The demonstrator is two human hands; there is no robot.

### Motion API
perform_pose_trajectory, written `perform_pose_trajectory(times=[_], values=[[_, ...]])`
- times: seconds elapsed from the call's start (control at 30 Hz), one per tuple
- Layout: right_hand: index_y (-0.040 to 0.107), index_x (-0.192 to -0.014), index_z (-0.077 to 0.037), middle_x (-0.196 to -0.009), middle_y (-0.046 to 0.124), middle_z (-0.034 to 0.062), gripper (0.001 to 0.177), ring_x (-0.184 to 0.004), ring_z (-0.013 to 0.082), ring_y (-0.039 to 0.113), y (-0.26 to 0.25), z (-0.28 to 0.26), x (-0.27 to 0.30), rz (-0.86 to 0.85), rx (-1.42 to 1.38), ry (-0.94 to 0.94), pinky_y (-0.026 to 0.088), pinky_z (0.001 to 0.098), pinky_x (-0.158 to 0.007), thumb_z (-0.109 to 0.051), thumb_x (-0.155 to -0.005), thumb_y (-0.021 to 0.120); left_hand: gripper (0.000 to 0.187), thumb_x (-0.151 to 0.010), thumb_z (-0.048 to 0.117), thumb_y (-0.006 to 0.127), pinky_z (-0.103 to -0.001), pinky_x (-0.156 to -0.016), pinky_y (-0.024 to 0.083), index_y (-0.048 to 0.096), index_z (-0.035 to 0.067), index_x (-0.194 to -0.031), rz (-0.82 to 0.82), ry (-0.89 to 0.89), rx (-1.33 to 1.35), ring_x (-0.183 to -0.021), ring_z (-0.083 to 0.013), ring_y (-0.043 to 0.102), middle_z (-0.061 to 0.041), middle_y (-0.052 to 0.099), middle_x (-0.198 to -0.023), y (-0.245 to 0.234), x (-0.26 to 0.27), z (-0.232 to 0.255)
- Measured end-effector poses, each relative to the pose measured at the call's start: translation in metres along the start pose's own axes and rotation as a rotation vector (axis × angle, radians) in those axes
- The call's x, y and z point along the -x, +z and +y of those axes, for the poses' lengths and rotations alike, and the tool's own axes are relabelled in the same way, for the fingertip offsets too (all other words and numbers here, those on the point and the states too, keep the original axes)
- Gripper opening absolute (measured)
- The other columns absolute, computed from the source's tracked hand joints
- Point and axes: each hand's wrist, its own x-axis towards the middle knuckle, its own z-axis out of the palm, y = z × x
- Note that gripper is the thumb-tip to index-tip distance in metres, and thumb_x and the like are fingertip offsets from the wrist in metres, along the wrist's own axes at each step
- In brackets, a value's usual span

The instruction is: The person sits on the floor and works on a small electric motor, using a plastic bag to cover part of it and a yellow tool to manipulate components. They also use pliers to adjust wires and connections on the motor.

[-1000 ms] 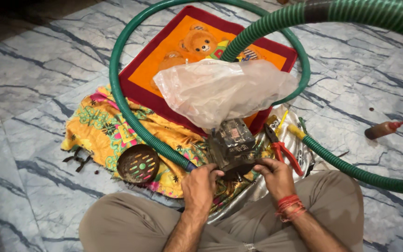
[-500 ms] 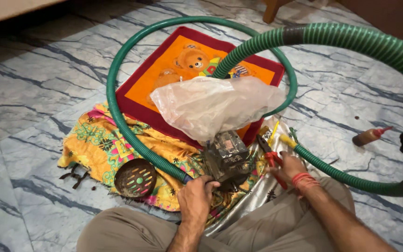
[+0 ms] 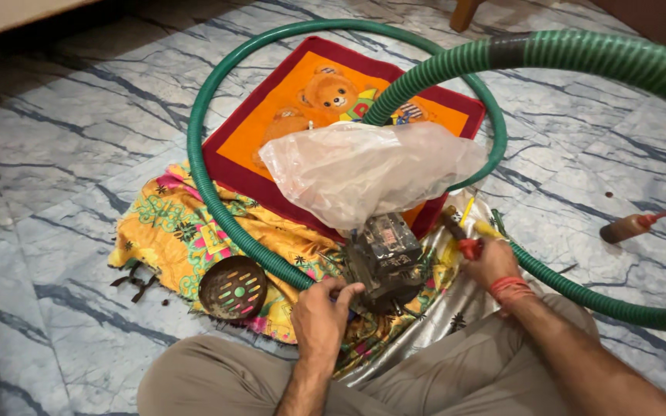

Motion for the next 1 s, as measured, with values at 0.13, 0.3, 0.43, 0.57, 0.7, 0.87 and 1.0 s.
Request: perform_pose_trajectory(times=[0.13,0.3,0.43,0.57,0.7,0.87,1.0], values=[[0.07,-0.098,0.003,-0.08,0.068,0.0171,0.049,-0.074,0.0315,0.069,-0.002,0.011,-0.007,-0.131,-0.442,0.474,0.049,0.0443,-0.068,-0.04,-0.081,0.083,0.033,-0.084,0.044,0.077,-0.041,-0.06,0.054,0.082,0.012,-0.085,0.031,-0.077,0.021,-0.063,-0.0306,0.071,-0.011,0.075,-0.069,0.001,-0.005,-0.001],[0.067,-0.095,-0.007,-0.066,0.059,-0.0003,0.037,-0.057,0.0154,0.051,-0.061,-0.011,0.033,-0.395,-1.042,0.643,0.043,0.0326,-0.052,-0.042,-0.087,0.074,0.036,-0.09,0.043,0.071,-0.035,-0.057,0.055,0.08,0.008,-0.084,-0.022,-0.2,0.212,-0.058,-0.0186,0.075,-0.005,0.077,-0.068,0.007,-0.011,-0.008],[0.08,-0.113,0.003,-0.073,0.066,0.0121,0.049,-0.064,0.0206,0.054,-0.122,-0.033,0.063,-0.343,-0.551,0.436,0.044,0.0358,-0.06,-0.034,-0.081,0.08,0.035,-0.088,0.04,0.074,-0.032,-0.056,0.054,0.08,0.007,-0.085,-0.061,-0.131,0.25,-0.056,-0.0169,0.073,-0.005,0.078,-0.068,0.012,-0.011,-0.015],[0.077,-0.118,0.001,-0.087,0.08,0.016,0.058,-0.077,0.0233,0.073,-0.145,-0.031,0.051,-0.221,-0.218,0.337,0.056,0.0362,-0.076,-0.039,-0.077,0.08,0.032,-0.088,0.037,0.075,-0.031,-0.055,0.054,0.08,0.005,-0.086,-0.101,-0.031,0.268,-0.055,-0.0155,0.073,-0.006,0.078,-0.069,0.024,-0.01,-0.014],[0.078,-0.111,0.003,-0.094,0.079,0.0234,0.059,-0.085,0.033,0.077,-0.102,-0.019,0.01,-0.193,-0.066,0.334,0.058,0.0432,-0.082,-0.044,-0.076,0.078,0.033,-0.089,0.037,0.075,-0.031,-0.054,0.054,0.079,0.004,-0.087,-0.108,-0.094,0.244,-0.054,-0.0155,0.071,-0.007,0.078,-0.069,0.024,-0.012,-0.018],[0.07,-0.114,0.007,-0.108,0.072,0.0335,0.063,-0.106,0.0474,0.067,-0.006,-0.003,-0.014,0.075,0.085,0.17,0.053,0.0499,-0.097,-0.046,-0.082,0.079,0.036,-0.094,0.036,0.07,-0.032,-0.054,0.054,0.077,0.0,-0.089,-0.053,-0.15,0.469,-0.056,-0.0182,0.071,-0.01,0.078,-0.071,0.02,-0.013,-0.025],[0.06,-0.129,0.005,-0.121,0.063,0.0369,0.071,-0.109,0.0498,0.064,0.033,0.001,-0.01,0.067,0.034,0.229,0.053,0.0518,-0.096,-0.038,-0.076,0.081,0.028,-0.092,0.027,0.074,-0.033,-0.067,0.055,0.077,0.0,-0.096,0.34,0.051,0.264,-0.077,-0.0223,0.074,-0.012,0.077,-0.082,0.019,-0.012,-0.035]])
